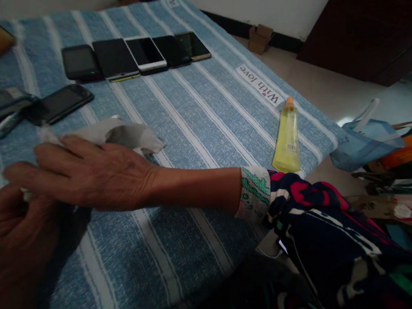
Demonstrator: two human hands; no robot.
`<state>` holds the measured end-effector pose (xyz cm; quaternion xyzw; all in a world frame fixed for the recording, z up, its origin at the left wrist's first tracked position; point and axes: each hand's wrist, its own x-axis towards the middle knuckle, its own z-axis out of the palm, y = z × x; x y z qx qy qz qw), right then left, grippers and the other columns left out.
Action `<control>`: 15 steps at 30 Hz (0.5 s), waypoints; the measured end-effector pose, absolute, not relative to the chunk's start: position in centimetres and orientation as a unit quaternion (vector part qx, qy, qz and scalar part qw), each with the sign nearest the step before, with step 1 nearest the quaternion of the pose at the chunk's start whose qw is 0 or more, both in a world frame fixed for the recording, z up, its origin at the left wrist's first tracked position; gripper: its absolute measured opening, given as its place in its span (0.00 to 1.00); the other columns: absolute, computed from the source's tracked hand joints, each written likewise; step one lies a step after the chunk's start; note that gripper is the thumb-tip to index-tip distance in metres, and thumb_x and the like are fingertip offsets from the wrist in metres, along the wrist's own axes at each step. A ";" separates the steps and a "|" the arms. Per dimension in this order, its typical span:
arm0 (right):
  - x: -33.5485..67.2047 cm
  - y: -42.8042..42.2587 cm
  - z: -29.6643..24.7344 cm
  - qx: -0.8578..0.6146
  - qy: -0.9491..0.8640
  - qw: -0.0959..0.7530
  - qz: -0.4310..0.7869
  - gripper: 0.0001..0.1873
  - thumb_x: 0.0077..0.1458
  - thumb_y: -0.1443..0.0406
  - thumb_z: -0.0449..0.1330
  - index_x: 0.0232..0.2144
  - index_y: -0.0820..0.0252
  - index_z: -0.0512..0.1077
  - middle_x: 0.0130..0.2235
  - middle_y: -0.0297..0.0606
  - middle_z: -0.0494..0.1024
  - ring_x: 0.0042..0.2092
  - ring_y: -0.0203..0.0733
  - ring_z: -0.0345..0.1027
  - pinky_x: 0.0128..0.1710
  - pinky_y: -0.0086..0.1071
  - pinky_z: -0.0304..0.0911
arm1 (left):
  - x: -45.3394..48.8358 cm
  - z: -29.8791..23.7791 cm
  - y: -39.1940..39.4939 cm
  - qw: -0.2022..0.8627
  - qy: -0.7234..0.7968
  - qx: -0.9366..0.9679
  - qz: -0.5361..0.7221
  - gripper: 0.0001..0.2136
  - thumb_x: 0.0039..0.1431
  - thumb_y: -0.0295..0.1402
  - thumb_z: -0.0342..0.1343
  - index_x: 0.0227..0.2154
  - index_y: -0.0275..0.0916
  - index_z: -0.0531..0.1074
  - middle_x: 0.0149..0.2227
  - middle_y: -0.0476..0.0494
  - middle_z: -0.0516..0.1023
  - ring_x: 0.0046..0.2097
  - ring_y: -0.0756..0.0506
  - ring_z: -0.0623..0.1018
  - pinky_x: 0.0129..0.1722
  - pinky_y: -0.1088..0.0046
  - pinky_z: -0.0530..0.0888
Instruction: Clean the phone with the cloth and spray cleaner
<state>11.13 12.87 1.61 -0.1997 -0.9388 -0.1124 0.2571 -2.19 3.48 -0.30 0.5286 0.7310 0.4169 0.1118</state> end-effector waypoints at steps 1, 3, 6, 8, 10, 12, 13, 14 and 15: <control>11.0 12.7 1.5 -0.210 -0.933 0.275 -0.101 0.50 0.54 0.72 0.09 0.30 0.69 0.73 0.47 0.19 0.76 0.53 0.30 0.66 0.37 0.25 0.62 | -2.6 -0.5 3.6 0.081 0.734 0.531 0.415 0.17 0.65 0.45 0.53 0.28 0.36 0.73 0.19 0.56 0.66 0.27 0.53 0.72 0.24 0.76 0.54; 11.0 12.3 1.5 -0.221 -0.921 0.309 -0.078 0.47 0.62 0.69 0.15 0.40 0.61 0.76 0.45 0.22 0.78 0.54 0.34 0.67 0.41 0.28 0.66 | -3.3 -1.1 3.8 0.023 0.737 0.537 0.410 0.15 0.62 0.44 0.56 0.28 0.37 0.75 0.19 0.56 0.66 0.25 0.54 0.68 0.24 0.76 0.57; 11.7 11.2 1.4 -0.197 -0.914 0.348 -0.072 0.34 0.69 0.70 0.28 0.48 0.59 0.74 0.49 0.32 0.78 0.58 0.45 0.66 0.44 0.36 0.70 | -3.8 -1.6 3.7 -0.001 0.735 0.544 0.405 0.11 0.58 0.41 0.57 0.31 0.38 0.77 0.22 0.55 0.69 0.24 0.53 0.67 0.25 0.77 0.62; 12.4 10.5 1.3 -0.159 -0.922 0.341 -0.092 0.25 0.71 0.70 0.36 0.49 0.62 0.74 0.53 0.39 0.76 0.61 0.50 0.63 0.44 0.38 0.71 | -3.8 -1.7 3.7 0.012 0.727 0.550 0.410 0.12 0.58 0.41 0.56 0.35 0.38 0.78 0.25 0.54 0.74 0.25 0.52 0.70 0.27 0.78 0.65; 13.0 10.0 1.1 -0.152 -0.923 0.339 -0.098 0.23 0.71 0.71 0.38 0.47 0.62 0.74 0.51 0.41 0.77 0.62 0.51 0.63 0.42 0.38 0.72 | -3.7 -1.6 3.6 0.020 0.719 0.553 0.421 0.14 0.59 0.42 0.55 0.38 0.38 0.78 0.27 0.53 0.77 0.26 0.52 0.72 0.28 0.78 0.69; 13.6 9.4 0.9 -0.120 -0.939 0.308 -0.094 0.20 0.70 0.69 0.41 0.48 0.65 0.73 0.53 0.46 0.76 0.62 0.54 0.62 0.37 0.38 0.73 | -3.6 -1.3 3.6 0.033 0.719 0.548 0.425 0.14 0.59 0.42 0.54 0.38 0.38 0.79 0.26 0.53 0.77 0.25 0.51 0.73 0.27 0.78 0.70; 13.9 9.1 0.8 -0.111 -0.944 0.301 -0.084 0.18 0.70 0.68 0.44 0.47 0.66 0.73 0.53 0.48 0.76 0.62 0.56 0.62 0.36 0.39 0.73 | -3.5 -1.2 3.5 0.051 0.724 0.548 0.416 0.14 0.59 0.42 0.54 0.38 0.38 0.79 0.25 0.53 0.78 0.25 0.51 0.74 0.27 0.78 0.70; 14.3 8.6 0.8 -0.099 -0.944 0.306 -0.071 0.17 0.69 0.68 0.45 0.46 0.67 0.73 0.54 0.50 0.75 0.62 0.57 0.62 0.37 0.40 0.74 | -3.4 -1.0 3.4 0.062 0.725 0.547 0.414 0.13 0.60 0.41 0.54 0.38 0.39 0.78 0.25 0.53 0.78 0.26 0.50 0.75 0.28 0.78 0.71; 14.8 7.9 0.8 -0.081 -0.945 0.313 -0.053 0.16 0.68 0.67 0.47 0.45 0.67 0.74 0.55 0.51 0.74 0.62 0.57 0.62 0.39 0.41 0.74 | -3.3 -0.9 3.3 0.074 0.723 0.545 0.418 0.13 0.60 0.40 0.53 0.38 0.39 0.78 0.27 0.52 0.80 0.28 0.49 0.77 0.30 0.77 0.72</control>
